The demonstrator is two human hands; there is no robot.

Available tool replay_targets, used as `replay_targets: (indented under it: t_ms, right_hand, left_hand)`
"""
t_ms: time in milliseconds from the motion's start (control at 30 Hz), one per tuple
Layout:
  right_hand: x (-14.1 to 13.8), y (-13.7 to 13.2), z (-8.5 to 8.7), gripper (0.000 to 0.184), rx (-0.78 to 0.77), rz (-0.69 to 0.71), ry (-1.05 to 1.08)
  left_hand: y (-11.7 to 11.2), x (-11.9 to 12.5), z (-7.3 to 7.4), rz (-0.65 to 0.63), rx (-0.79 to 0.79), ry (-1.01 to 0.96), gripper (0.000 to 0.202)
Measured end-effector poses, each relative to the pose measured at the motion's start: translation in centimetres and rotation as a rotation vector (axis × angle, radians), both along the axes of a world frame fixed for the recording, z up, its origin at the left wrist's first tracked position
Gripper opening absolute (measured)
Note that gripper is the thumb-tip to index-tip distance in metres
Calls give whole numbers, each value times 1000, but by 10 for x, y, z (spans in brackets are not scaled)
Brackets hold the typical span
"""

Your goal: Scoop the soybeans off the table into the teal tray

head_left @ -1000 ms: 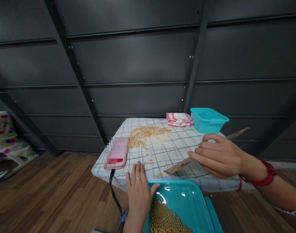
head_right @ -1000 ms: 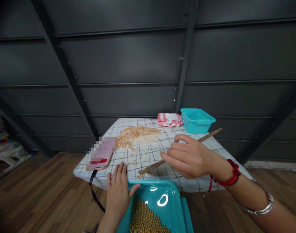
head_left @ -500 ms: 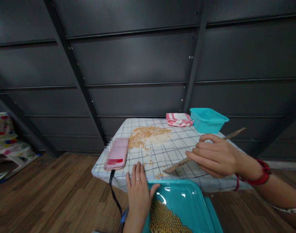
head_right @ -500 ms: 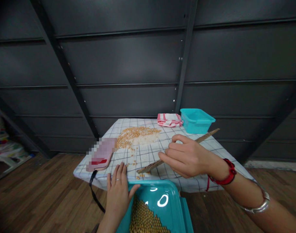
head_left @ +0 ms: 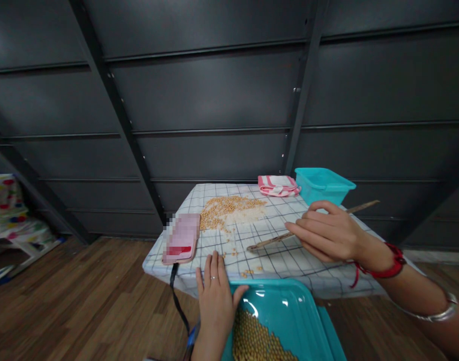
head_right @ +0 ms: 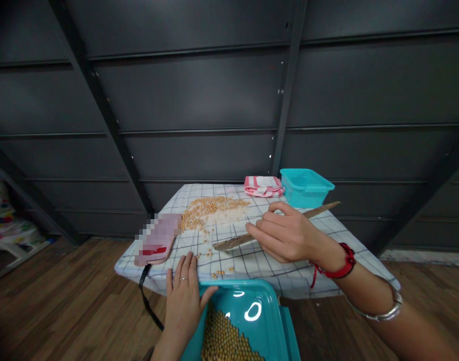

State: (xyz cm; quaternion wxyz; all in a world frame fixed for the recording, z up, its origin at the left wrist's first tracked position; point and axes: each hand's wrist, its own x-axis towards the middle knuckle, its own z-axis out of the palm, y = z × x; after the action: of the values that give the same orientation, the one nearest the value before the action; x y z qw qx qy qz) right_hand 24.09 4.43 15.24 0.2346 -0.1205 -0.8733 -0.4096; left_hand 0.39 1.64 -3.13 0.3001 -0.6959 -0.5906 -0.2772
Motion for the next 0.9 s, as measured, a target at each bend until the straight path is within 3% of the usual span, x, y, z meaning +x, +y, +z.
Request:
replay_targets:
  t_ms: [900]
  right_hand:
    - [4,3,-8,23,-27,-11,29]
  left_hand:
    - [0,0,-1,-8,-26,-37,76]
